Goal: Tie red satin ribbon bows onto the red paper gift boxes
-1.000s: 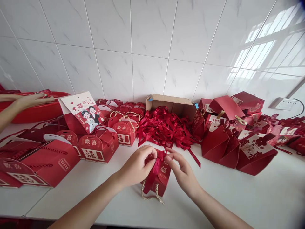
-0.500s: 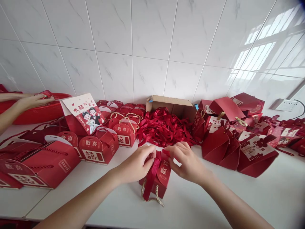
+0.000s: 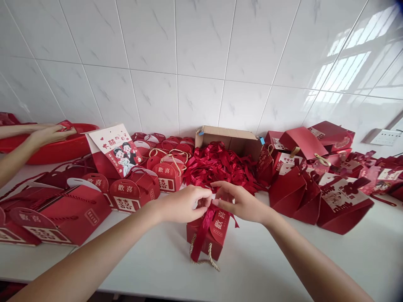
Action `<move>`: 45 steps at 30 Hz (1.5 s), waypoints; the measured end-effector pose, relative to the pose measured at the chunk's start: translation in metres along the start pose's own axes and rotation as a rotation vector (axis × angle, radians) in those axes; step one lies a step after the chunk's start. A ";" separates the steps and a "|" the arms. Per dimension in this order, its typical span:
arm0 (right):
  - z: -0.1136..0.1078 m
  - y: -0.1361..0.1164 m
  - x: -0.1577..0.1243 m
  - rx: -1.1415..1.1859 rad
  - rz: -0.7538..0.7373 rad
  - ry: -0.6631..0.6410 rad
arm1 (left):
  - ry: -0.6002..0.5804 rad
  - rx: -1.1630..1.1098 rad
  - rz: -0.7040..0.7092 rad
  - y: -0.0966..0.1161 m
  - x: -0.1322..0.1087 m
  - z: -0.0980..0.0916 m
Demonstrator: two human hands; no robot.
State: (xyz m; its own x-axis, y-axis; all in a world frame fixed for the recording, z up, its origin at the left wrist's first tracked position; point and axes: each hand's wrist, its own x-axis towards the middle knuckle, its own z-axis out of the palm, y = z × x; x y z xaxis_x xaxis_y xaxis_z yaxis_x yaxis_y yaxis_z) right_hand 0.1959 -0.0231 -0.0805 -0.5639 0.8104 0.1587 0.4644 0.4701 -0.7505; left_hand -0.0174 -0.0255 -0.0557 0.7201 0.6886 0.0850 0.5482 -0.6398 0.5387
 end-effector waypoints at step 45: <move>0.011 0.003 -0.001 0.080 0.023 0.085 | -0.111 -0.154 -0.126 0.006 0.010 -0.011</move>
State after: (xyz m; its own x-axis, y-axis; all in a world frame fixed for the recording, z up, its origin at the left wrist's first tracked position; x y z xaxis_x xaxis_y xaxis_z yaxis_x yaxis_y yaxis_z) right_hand 0.1900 -0.0259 -0.0903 -0.4924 0.8489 0.1922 0.4184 0.4245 -0.8030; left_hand -0.0114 -0.0183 -0.0429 0.6968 0.7128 -0.0793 0.5716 -0.4851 0.6618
